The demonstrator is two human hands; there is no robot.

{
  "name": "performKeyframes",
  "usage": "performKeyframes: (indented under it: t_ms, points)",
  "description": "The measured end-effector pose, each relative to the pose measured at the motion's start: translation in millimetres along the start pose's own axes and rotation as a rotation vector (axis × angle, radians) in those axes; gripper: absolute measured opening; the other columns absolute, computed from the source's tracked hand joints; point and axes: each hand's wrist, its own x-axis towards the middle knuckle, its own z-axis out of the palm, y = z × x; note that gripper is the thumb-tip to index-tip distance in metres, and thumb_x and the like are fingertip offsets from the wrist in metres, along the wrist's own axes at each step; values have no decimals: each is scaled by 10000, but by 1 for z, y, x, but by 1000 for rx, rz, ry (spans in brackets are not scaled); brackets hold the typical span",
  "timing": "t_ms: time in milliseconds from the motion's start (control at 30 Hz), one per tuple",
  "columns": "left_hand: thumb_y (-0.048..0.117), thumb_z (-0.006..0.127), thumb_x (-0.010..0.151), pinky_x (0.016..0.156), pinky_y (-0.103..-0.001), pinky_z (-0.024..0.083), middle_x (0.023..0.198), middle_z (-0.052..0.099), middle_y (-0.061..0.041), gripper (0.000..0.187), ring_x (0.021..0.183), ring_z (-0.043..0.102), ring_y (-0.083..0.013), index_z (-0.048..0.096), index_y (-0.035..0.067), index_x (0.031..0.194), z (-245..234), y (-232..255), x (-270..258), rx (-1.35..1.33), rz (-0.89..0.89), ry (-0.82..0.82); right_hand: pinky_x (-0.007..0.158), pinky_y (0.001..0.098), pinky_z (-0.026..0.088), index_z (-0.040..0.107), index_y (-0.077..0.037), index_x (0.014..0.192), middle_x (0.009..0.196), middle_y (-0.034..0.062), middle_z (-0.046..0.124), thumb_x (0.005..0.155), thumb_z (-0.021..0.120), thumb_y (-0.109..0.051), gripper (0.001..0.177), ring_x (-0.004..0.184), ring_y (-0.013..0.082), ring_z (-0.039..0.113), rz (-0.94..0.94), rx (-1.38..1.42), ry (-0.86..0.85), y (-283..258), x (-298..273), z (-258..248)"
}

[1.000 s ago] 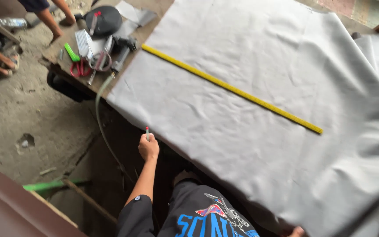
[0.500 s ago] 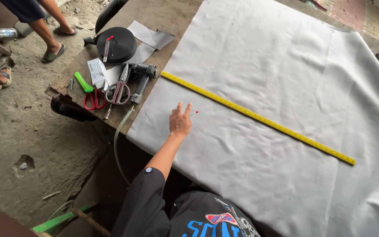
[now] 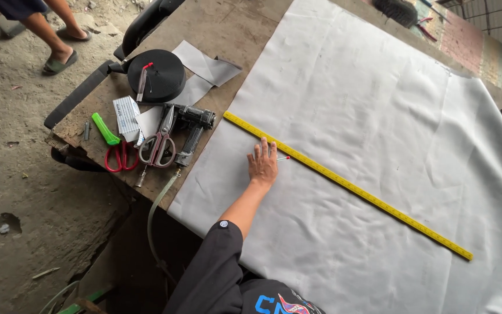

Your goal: The person measures a large piece of light gray fabric laid out on a wooden workbench using a yellow ruler and a red marker. They repeatedly position the ruler, mark measurements, and adjust the fabric to ensure accuracy.

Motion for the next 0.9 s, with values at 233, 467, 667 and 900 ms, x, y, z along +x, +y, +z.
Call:
performKeyframes:
  t_ms: [233,467,667,900]
  points:
    - [326,642,930,913,-552,420,1667,359,-127,683,1328,424,-382,470,211,1580,-2,3,0,86,21,112,1245,481,237,299,-141,1660,1693,133,336,922,592,-508,875,1550,332,300,-61,-59,-329,-222,9,30]
    - [230,536,1010,948,-541,376,1619,394,-161,546,1332,401,-399,511,169,1552,-13,7,-4,-54,21,126,1181,724,282,264,-386,1692,1704,344,181,973,450,-824,862,1535,592,211,-81,-388,-478,-264,64,125]
    - [222,516,1014,942,-540,368,1647,390,-146,548,1339,395,-404,512,180,1561,-17,8,-4,-79,5,127,1123,758,339,221,-420,1699,1716,313,122,995,430,-799,827,1514,629,189,-54,-469,-460,-259,66,141]
    - [224,496,1018,947,-540,368,1671,372,-134,545,1349,391,-392,513,198,1562,-14,8,-3,-69,-7,128,1085,759,377,209,-428,1699,1718,300,133,1005,400,-799,810,1496,633,209,-64,-499,-461,-261,67,141]
